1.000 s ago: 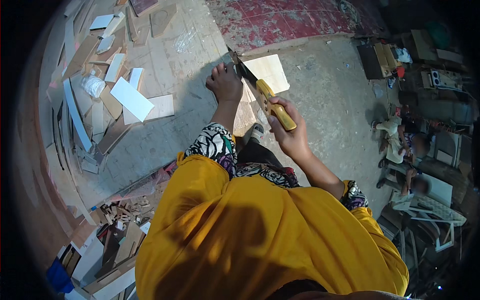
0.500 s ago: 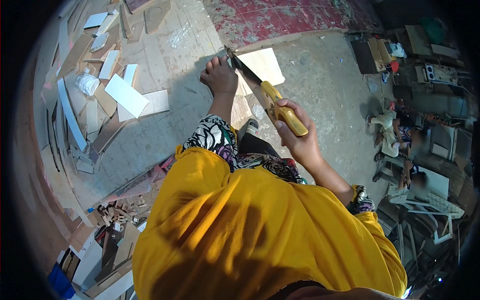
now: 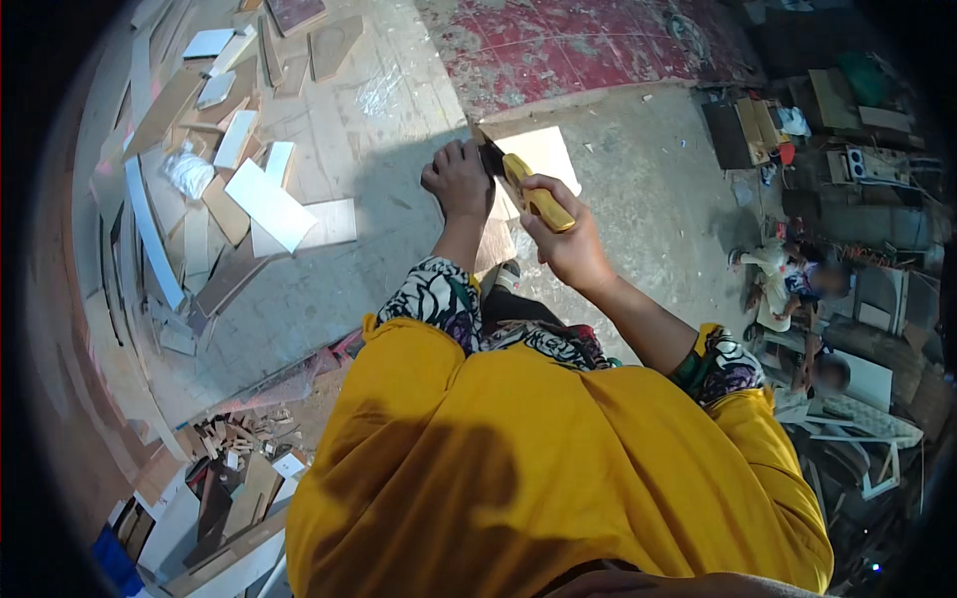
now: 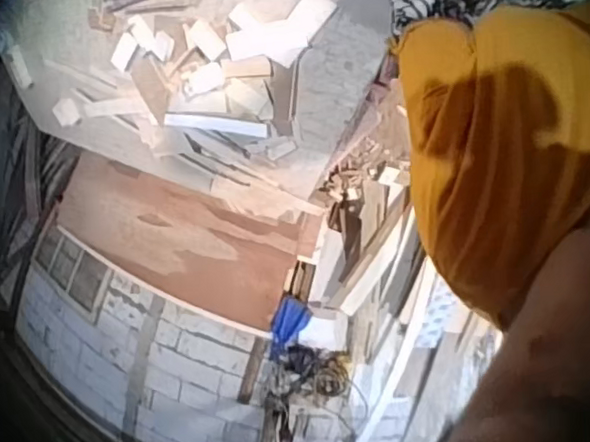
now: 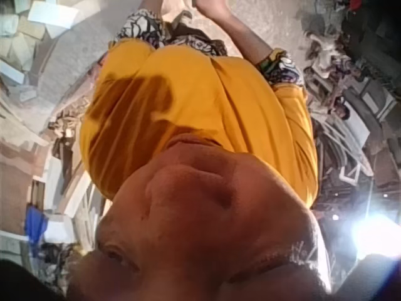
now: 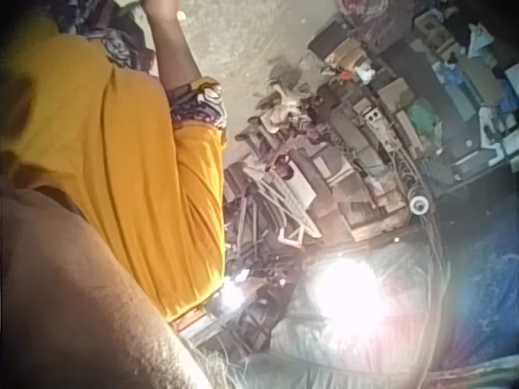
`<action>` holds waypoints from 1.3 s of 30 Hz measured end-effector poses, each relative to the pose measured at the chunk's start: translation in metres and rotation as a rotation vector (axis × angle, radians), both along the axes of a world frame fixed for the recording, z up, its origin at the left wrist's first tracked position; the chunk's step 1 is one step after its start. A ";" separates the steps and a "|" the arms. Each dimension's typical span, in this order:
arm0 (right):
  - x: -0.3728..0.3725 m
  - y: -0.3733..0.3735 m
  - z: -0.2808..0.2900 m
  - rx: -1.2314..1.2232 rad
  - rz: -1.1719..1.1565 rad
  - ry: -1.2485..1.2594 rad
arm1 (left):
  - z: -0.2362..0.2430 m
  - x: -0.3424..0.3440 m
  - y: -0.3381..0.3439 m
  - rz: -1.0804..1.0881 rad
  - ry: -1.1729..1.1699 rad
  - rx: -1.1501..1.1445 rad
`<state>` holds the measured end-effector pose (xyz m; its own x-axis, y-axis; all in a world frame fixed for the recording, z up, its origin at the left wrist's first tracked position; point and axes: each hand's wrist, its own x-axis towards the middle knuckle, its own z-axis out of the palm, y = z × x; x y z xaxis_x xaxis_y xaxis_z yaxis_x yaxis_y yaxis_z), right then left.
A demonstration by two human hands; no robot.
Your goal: Sawing a small piece of wood with a hand saw.
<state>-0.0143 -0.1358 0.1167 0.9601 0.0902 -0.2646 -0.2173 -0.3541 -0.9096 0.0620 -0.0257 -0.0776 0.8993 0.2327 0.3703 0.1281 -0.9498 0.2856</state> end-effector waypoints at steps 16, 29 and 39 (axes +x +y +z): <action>-0.098 -0.029 -0.078 -0.022 0.121 -0.002 | 0.013 0.002 0.003 -0.054 -0.008 -0.167; -0.047 -0.030 0.026 0.038 -0.072 0.030 | 0.022 0.008 0.006 -0.057 0.031 -0.078; -0.021 -0.004 0.042 -0.018 -0.034 0.012 | 0.014 0.008 0.004 -0.036 0.017 -0.050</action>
